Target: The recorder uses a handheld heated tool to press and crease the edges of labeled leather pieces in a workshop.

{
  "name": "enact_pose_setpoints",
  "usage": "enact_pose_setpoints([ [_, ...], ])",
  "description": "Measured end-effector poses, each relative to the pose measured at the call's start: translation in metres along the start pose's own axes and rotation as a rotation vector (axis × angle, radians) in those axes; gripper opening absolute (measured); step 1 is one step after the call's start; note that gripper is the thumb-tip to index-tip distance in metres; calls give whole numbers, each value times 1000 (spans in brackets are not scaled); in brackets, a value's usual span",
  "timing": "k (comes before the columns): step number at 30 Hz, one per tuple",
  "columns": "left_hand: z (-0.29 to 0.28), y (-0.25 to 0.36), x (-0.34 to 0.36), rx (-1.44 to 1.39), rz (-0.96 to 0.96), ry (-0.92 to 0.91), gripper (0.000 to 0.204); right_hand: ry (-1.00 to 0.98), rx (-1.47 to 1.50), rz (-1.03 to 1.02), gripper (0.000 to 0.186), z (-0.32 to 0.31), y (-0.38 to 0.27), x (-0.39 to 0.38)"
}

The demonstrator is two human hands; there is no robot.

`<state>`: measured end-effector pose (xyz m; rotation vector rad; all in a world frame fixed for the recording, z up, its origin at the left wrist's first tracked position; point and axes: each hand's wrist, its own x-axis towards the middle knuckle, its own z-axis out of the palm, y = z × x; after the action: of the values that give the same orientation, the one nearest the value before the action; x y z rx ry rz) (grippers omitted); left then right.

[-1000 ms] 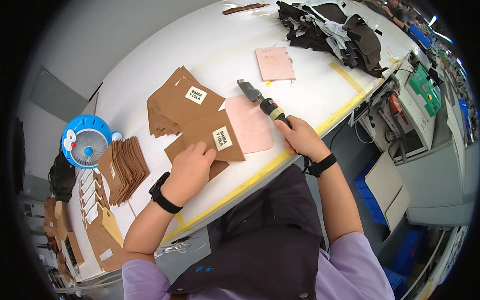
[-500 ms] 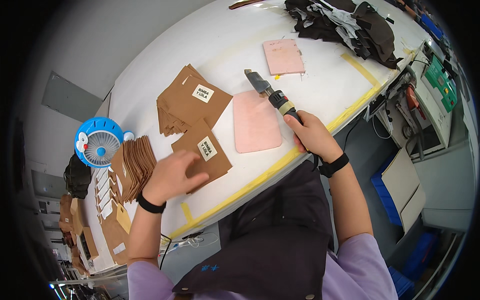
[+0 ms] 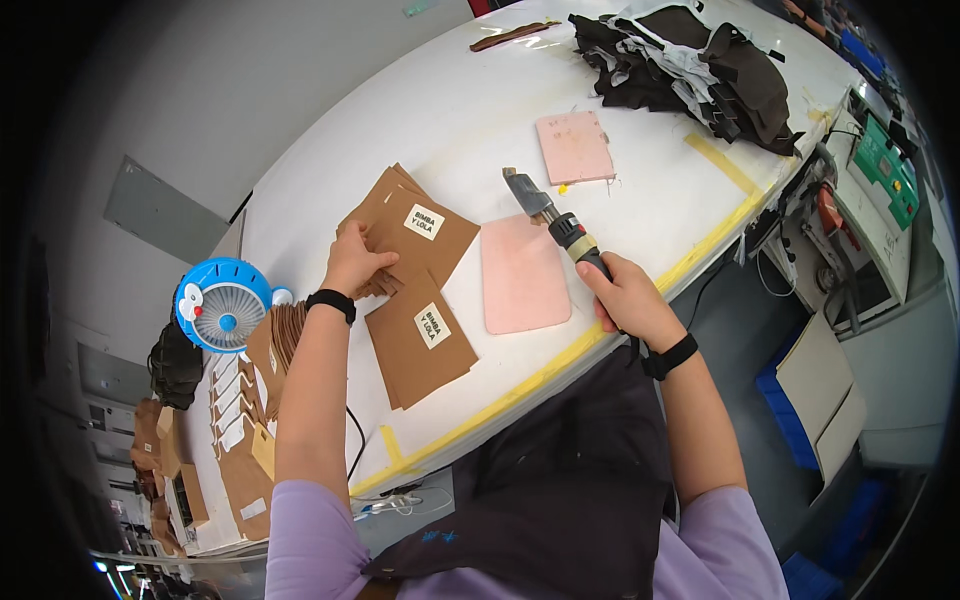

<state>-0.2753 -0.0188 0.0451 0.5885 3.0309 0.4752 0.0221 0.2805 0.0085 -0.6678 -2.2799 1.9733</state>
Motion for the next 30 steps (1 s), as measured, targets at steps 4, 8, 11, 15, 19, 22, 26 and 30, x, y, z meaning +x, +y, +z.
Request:
enact_pose_setpoints([
  [4, -1, -1, 11, -112, 10, 78, 50, -6, -5, -1, 38, -2, -2, 0],
  [8, -11, 4, 18, -351, 112, 383, 23, -3, -2, -11, 38, 0, -8, -3],
  [11, -29, 39, 6, -699, 272, 380, 17, 5, 2, -12, 37, -1, -1, -2],
  [15, -54, 87, -41, -703, 382, 253, 15, 22, 50, -40, 37, 0, 2, -2],
  [19, -60, 114, -79, -917, 419, 88, 13, 58, 75, -62, 38, 2, 3, -5],
  [22, -44, 107, -80, -1052, 226, -248, 9, 55, 57, -74, 38, 1, 6, -4],
  [26, 7, 93, -74, -952, 152, -275, 10, 48, 71, -89, 38, 3, 7, -3],
  [30, 58, 68, -58, -721, 51, -201, 12, 35, 76, -88, 37, 4, 5, -4],
])
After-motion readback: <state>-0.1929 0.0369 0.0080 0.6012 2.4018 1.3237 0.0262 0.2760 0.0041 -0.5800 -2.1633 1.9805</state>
